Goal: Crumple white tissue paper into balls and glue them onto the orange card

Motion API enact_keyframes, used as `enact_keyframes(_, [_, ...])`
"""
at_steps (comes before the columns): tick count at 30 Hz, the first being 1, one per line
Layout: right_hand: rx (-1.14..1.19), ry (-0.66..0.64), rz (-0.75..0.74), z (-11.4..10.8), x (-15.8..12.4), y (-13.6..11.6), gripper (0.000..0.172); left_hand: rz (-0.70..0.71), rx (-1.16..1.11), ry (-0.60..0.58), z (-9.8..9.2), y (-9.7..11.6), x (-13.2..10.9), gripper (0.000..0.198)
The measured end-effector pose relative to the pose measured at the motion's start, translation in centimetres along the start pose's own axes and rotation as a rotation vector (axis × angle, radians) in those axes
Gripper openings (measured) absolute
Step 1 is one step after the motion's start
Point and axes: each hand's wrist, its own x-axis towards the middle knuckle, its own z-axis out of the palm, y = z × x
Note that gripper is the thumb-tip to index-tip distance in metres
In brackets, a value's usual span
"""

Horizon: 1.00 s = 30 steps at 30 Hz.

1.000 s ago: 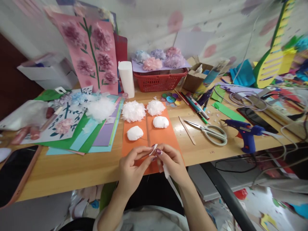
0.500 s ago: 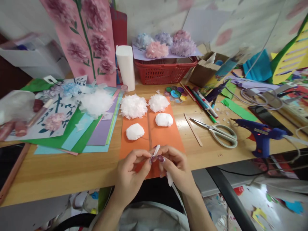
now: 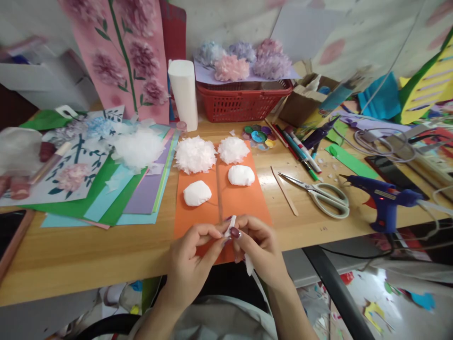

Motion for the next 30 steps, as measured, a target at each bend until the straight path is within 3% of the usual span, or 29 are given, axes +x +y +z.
enact_keyframes(4, [-0.025, -0.02, -0.023, -0.2, -0.1, 0.2, 0.019, -0.115, -0.132, 0.108, 0.6, 0.7, -0.1, 0.014])
enact_keyframes(9, [-0.08, -0.056, -0.07, -0.2, 0.0, 0.1, 0.017, -0.207, -0.1, 0.201, 1.0, 1.3, 0.2, 0.023])
enact_keyframes(15, [-0.2, -0.039, -0.135, 0.0, 0.1, -0.2, 0.016, -0.229, -0.052, 0.301, 1.1, 1.5, 0.4, 0.012])
enact_keyframes(19, [-0.231, -0.03, -0.159, 0.1, 0.1, -0.2, 0.015, -0.168, -0.042, 0.272, 1.2, 1.4, 0.3, 0.017])
enact_keyframes(26, [-0.307, -0.004, -0.184, 0.0, 0.1, 0.0, 0.013, -0.049, 0.102, 0.093, 0.2, 0.4, 0.6, 0.011])
enact_keyframes(30, [-0.314, -0.005, -0.17, 0.0, 0.1, 0.0, 0.013, -0.112, 0.1, 0.168, -0.1, -0.1, 0.9, 0.015])
